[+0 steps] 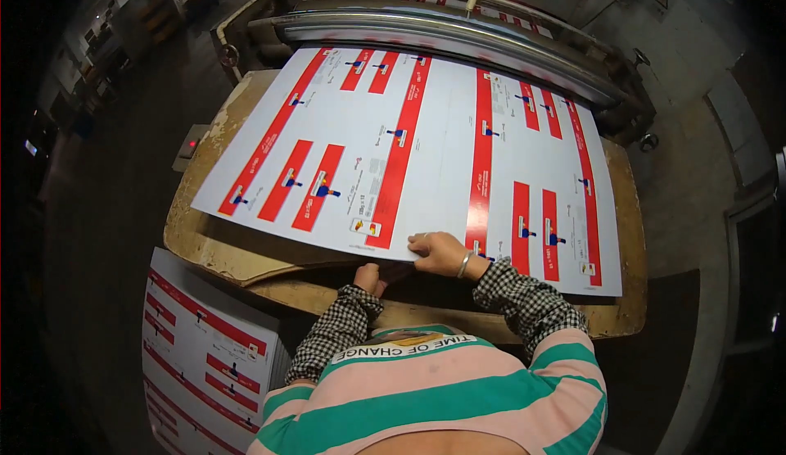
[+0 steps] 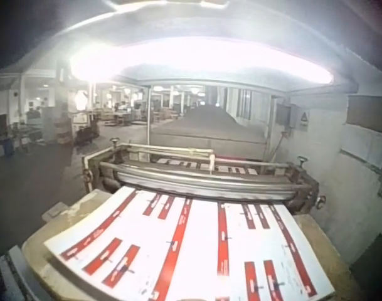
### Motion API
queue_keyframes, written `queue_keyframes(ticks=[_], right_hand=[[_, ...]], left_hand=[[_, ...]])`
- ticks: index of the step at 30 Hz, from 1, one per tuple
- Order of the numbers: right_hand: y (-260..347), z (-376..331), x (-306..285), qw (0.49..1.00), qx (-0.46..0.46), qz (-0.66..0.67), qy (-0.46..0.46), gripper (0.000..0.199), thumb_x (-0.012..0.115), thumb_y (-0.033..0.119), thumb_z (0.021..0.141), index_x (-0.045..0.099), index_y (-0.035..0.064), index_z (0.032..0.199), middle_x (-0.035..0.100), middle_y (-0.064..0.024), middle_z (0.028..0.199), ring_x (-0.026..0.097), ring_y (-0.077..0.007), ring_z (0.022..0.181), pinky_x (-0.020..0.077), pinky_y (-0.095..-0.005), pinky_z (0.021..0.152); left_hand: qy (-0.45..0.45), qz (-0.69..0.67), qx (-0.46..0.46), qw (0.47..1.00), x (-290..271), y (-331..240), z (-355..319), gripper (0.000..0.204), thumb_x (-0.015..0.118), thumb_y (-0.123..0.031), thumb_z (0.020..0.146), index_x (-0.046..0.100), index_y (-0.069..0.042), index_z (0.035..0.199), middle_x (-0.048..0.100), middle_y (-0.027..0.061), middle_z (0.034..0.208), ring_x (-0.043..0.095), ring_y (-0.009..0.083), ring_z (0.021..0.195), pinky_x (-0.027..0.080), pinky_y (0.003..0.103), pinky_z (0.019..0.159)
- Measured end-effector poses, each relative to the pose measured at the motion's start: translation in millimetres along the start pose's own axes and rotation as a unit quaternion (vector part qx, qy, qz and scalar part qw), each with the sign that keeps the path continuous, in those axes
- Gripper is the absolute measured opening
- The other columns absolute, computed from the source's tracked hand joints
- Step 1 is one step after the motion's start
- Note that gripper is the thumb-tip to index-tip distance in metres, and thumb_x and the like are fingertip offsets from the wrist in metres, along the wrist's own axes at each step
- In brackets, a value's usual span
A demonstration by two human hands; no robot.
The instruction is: Picking up large printed sheets and feeding them one by one into an industrial paper rolling or coating machine.
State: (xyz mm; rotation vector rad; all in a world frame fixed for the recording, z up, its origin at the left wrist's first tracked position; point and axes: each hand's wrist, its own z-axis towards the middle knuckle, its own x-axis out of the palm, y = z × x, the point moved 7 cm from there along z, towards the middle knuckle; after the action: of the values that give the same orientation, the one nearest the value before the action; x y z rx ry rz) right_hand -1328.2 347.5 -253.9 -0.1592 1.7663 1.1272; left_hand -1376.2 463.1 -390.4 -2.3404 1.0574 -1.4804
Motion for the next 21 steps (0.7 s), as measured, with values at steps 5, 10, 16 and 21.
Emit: queue_keyframes(ticks=[5,10,16,21], right_hand=[[-37,11,12,0.998,0.032,0.038,0.049,0.026,0.059,0.022,0.06,0.059,0.0035,0.079,0.057,-0.0139,0.096,0.057,-0.028,0.079,0.0453,-0.0311,0.07],[-63,45,-26,0.983,0.165,-0.024,-0.079,0.046,0.064,0.029,0.062,0.055,0.0008,0.098,0.053,-0.0192,0.101,0.05,-0.0323,0.094,0.0408,-0.0334,0.081],[2,8,28,0.968,0.044,-0.244,0.031,0.087,0.071,0.032,0.053,0.029,0.0057,0.124,0.024,-0.0284,0.126,0.021,-0.045,0.116,0.0251,-0.0442,0.095],[-13,12,-20,0.998,0.034,0.04,0.022,0.025,0.053,0.015,0.063,0.054,-0.0003,0.082,0.055,-0.0201,0.078,0.054,-0.032,0.071,0.0434,-0.0352,0.063]], left_hand=[[0.015,0.015,-0.01,1.0,19,0,-17,0.028,0.042,-0.007,0.079,0.043,0.005,0.105,0.051,0.0158,0.104,0.053,0.0289,0.092,0.047,0.043,0.075],[0.026,0.058,0.007,0.998,32,-14,-28,0.03,0.049,-0.015,0.081,0.046,0.004,0.104,0.054,0.0144,0.098,0.055,0.0257,0.088,0.048,0.04,0.076],[0.039,0.05,-0.011,0.998,30,-21,-28,0.028,0.053,-0.006,0.074,0.048,0.005,0.1,0.056,0.0153,0.094,0.056,0.0244,0.085,0.047,0.038,0.076],[0.046,0.034,-0.027,0.998,28,-10,-22,0.031,0.054,-0.009,0.075,0.049,0.0,0.104,0.055,0.0139,0.097,0.053,0.0256,0.09,0.044,0.04,0.081]])
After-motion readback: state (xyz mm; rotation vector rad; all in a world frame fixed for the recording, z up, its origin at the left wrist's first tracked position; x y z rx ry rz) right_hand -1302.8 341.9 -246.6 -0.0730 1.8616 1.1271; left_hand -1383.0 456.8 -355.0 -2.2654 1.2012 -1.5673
